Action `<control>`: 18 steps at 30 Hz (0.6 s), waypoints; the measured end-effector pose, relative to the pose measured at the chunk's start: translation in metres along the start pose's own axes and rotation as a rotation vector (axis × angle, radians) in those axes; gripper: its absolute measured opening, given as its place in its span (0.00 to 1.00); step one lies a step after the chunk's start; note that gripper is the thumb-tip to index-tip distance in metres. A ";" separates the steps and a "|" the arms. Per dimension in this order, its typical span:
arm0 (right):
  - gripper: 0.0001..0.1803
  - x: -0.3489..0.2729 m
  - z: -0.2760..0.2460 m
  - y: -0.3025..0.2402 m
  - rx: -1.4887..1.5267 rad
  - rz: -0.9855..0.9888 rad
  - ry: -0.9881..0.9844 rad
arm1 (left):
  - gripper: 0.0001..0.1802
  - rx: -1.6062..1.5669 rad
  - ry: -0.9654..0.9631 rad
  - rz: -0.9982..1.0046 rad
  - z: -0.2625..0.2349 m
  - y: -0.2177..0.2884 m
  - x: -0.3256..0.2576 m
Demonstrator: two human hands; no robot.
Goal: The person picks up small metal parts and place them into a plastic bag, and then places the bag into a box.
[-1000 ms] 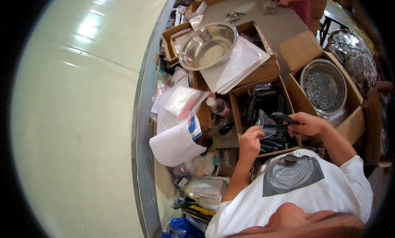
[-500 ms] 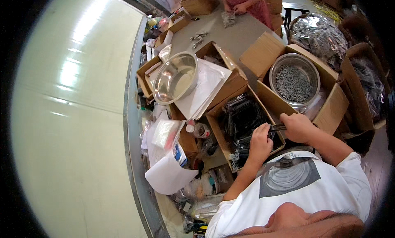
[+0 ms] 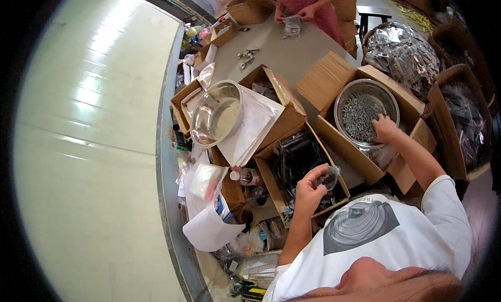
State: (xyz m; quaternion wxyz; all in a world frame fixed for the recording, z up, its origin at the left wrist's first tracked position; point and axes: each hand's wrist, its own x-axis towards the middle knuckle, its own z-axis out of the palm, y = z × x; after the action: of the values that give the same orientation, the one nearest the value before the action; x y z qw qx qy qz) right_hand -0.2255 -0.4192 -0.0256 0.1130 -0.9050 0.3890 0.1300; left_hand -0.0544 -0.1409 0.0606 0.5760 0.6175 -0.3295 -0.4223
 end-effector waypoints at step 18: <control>0.16 0.038 -0.009 0.057 2.320 -0.074 -0.521 | 0.26 0.025 0.179 -0.069 0.034 0.039 0.006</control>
State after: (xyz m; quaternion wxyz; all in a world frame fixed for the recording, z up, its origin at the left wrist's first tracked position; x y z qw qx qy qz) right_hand -0.2407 -0.4854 -0.0353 0.9441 -0.2191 0.2133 -0.1232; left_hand -0.0798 -0.1653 0.0991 0.5806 0.6709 -0.2606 -0.3807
